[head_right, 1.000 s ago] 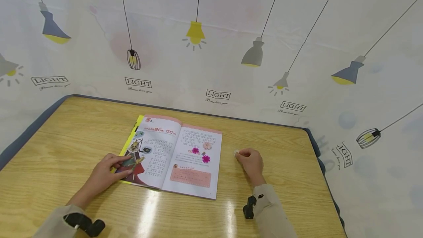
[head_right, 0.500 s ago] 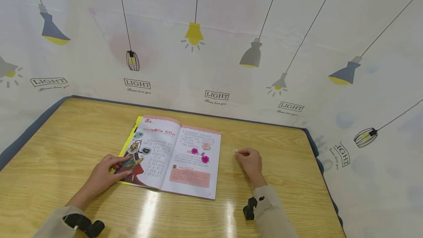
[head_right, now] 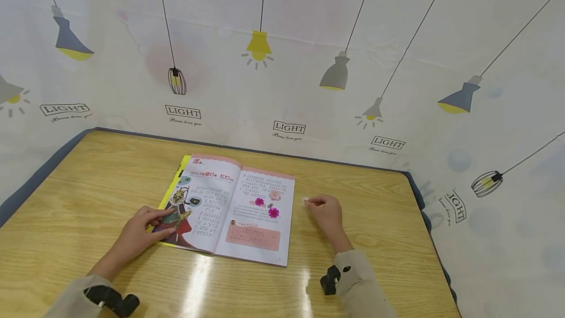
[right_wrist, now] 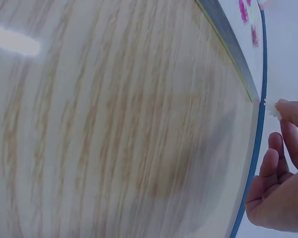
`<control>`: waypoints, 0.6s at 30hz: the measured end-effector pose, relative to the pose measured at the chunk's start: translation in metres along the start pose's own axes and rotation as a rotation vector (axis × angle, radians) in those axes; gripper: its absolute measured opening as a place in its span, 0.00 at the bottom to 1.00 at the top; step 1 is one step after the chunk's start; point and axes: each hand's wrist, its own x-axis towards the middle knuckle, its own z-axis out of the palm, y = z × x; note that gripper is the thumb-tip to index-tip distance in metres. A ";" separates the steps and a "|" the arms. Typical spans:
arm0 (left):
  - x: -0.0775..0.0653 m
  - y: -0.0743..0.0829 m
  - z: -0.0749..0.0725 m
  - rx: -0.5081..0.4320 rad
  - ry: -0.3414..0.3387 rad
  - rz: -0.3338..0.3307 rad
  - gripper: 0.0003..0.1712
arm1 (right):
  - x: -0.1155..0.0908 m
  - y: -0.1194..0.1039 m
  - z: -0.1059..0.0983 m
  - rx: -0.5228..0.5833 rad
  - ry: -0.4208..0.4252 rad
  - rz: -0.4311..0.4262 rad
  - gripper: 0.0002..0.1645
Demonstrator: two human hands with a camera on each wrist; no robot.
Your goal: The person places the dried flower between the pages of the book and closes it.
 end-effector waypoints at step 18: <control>0.002 -0.004 0.001 0.006 -0.013 -0.010 0.28 | -0.010 -0.029 0.029 -0.068 -0.087 -0.056 0.07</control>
